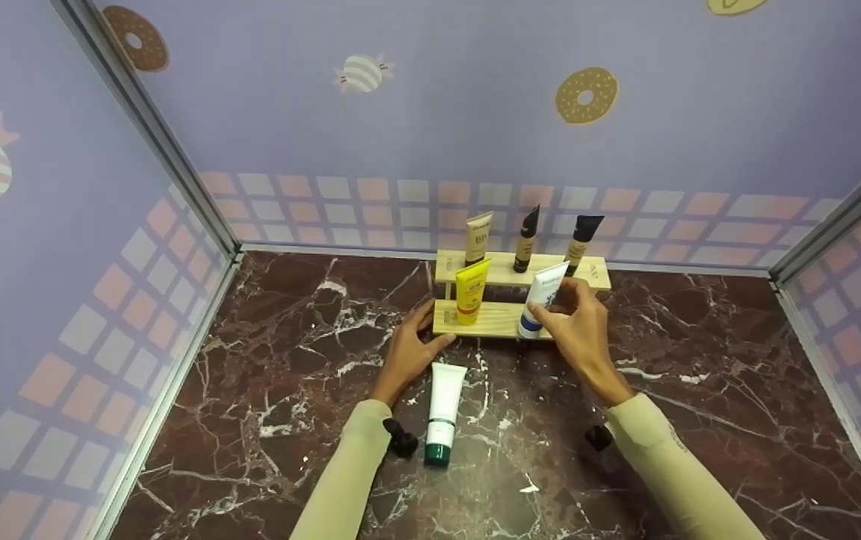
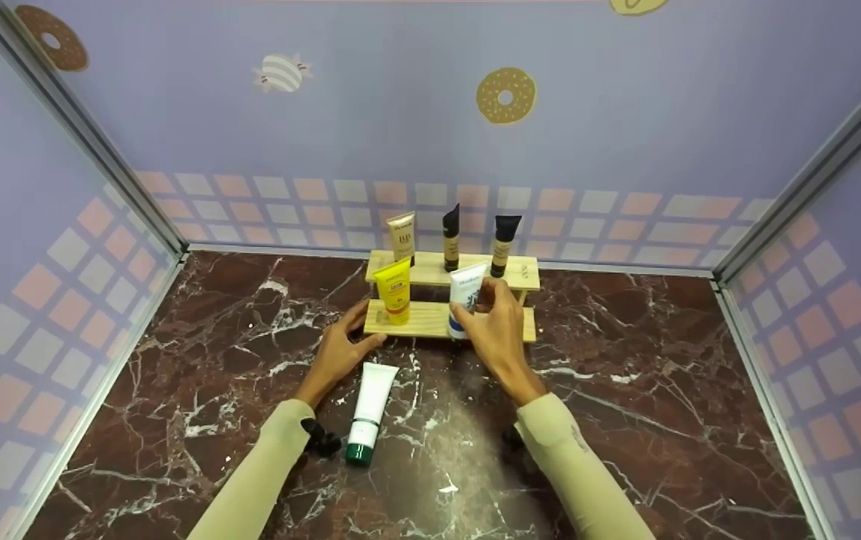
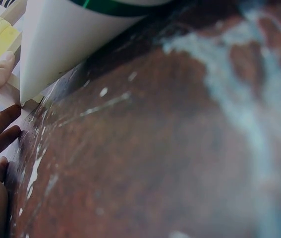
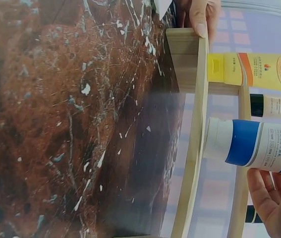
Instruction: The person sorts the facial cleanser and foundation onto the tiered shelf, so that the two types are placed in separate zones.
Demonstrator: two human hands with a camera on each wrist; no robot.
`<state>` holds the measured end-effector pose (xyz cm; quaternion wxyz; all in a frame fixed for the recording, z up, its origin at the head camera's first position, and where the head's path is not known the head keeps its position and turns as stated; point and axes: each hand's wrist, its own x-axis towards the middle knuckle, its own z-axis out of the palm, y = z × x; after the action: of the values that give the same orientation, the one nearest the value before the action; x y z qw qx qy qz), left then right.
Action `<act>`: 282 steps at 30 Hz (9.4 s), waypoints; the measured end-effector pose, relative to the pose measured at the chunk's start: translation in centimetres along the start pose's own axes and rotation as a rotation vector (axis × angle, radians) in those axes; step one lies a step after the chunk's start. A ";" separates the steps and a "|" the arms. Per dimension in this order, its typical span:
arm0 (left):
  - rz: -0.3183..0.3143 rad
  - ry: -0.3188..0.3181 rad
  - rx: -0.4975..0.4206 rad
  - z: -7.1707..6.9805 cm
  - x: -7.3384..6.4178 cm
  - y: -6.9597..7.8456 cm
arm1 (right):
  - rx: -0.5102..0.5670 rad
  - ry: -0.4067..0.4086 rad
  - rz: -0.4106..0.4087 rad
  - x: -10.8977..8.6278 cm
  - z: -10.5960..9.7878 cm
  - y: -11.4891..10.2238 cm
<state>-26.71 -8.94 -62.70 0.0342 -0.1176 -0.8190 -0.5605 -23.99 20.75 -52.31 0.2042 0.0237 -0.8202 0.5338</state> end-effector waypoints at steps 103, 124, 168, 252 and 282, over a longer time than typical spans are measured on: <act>-0.002 -0.002 0.013 -0.1 0.0 0.0 | -0.166 -0.213 -0.141 -9.0 1.3 2.7; 0.000 0.000 0.023 -0.1 0.0 0.2 | -0.099 -0.377 -0.069 -10.9 4.2 1.5; 0.019 0.003 0.046 -0.1 0.0 -0.1 | -0.413 -0.477 -0.020 -12.7 10.0 -0.8; 0.005 0.009 -0.003 -0.1 0.1 0.0 | -0.121 -0.338 0.058 -9.4 -0.1 1.1; -0.001 0.001 0.017 -0.1 0.1 0.1 | -0.078 -0.159 0.106 -6.7 -5.0 1.6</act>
<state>-26.81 -8.95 -62.59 0.0354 -0.1164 -0.8239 -0.5536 -16.69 24.70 -54.39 0.1108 0.0148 -0.8540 0.5081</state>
